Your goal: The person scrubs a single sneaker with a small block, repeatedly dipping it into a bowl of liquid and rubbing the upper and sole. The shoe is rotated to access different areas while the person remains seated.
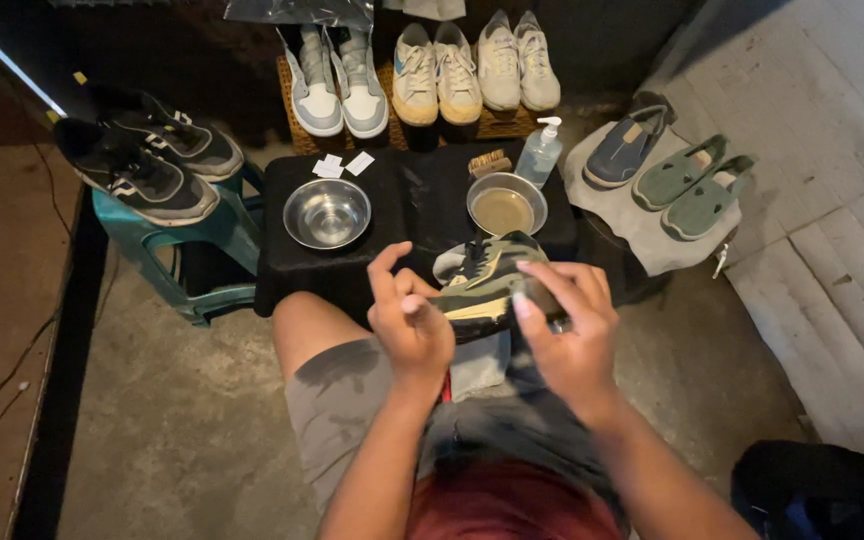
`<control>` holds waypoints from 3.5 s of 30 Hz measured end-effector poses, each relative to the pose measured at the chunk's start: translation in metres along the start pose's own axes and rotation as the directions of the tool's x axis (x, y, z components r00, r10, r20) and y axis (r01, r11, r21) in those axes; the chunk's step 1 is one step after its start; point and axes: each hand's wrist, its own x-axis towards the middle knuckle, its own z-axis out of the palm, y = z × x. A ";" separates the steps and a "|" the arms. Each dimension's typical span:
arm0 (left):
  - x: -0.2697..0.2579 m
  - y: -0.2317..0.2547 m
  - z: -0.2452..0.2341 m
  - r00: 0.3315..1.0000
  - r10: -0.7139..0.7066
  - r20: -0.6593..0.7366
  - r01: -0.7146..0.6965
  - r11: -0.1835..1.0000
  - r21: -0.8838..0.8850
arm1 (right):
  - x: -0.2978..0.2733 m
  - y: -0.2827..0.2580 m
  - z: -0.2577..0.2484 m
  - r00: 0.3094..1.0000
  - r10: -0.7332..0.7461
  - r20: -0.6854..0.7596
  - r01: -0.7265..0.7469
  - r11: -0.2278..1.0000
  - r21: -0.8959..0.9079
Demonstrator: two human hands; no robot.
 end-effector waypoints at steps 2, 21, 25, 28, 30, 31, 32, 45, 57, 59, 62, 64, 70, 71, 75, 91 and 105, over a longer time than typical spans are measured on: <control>-0.001 -0.003 -0.002 1.000 -0.003 0.008 0.003 1.000 0.000 | -0.004 0.009 -0.007 1.000 0.027 0.002 -0.027 1.000 -0.008; 0.001 -0.005 0.000 0.999 0.052 0.002 -0.052 0.998 0.018 | -0.009 0.059 -0.008 0.966 0.255 0.043 -0.254 0.967 -0.021; 0.001 -0.001 0.002 0.998 0.057 0.023 -0.058 0.996 0.073 | 0.002 0.023 -0.004 0.982 0.190 0.018 -0.189 0.981 -0.045; -0.003 0.002 0.000 0.998 0.059 0.031 -0.060 0.997 0.049 | 0.013 -0.021 -0.006 0.993 0.092 0.074 -0.094 0.995 0.028; -0.002 0.004 -0.004 0.998 0.062 0.030 -0.065 0.990 0.125 | 0.013 -0.022 -0.003 0.994 0.019 0.109 -0.022 0.999 0.030; -0.002 0.002 -0.005 0.997 0.064 0.033 -0.067 0.990 0.124 | 0.006 0.002 -0.001 0.994 0.019 0.106 -0.023 0.999 0.030; -0.001 0.000 -0.006 0.998 0.058 0.026 -0.060 0.994 0.089 | -0.001 0.025 0.001 0.992 0.091 0.083 -0.093 0.995 0.018; -0.005 -0.003 -0.010 0.996 0.057 0.074 -0.064 0.993 0.096 | 0.011 -0.037 -0.003 0.993 0.011 0.115 -0.022 0.996 0.092; 0.000 -0.026 -0.018 0.999 0.046 0.005 -0.046 0.998 0.040 | -0.018 0.047 0.004 0.998 0.060 0.003 -0.059 0.982 -0.178; 0.001 -0.014 -0.016 1.000 0.014 0.012 -0.014 1.000 0.019 | -0.012 0.016 0.005 0.990 0.139 0.025 -0.138 0.990 -0.005; 0.005 -0.014 -0.019 1.000 0.002 0.009 -0.002 1.000 0.016 | 0.001 -0.006 0.007 0.992 0.113 0.053 -0.120 0.982 0.148; 0.002 -0.021 -0.022 1.000 -0.002 0.017 0.002 1.000 0.026 | -0.005 0.010 0.009 0.998 0.039 0.052 -0.044 0.993 0.107; 0.004 -0.032 -0.023 0.999 -0.028 -0.022 0.027 0.999 -0.042 | -0.042 0.141 0.005 0.999 -0.036 0.030 0.040 0.989 -0.140; 0.004 -0.030 -0.022 0.999 -0.036 -0.029 0.035 0.998 -0.052 | -0.044 0.149 0.000 1.000 0.003 0.006 -0.001 0.976 -0.219; 0.000 -0.039 -0.020 0.999 -0.025 -0.026 0.024 0.999 -0.037 | -0.044 0.137 0.001 1.000 0.025 -0.013 -0.028 0.966 -0.256; 0.003 -0.085 -0.041 0.991 -0.127 -0.044 0.121 0.986 -0.118 | -0.024 0.102 0.020 0.983 0.184 -0.020 -0.185 0.980 -0.068; 0.005 -0.053 -0.026 0.996 -0.066 -0.061 0.059 0.991 -0.122 | -0.031 0.116 0.011 0.957 0.282 -0.064 -0.285 0.957 -0.045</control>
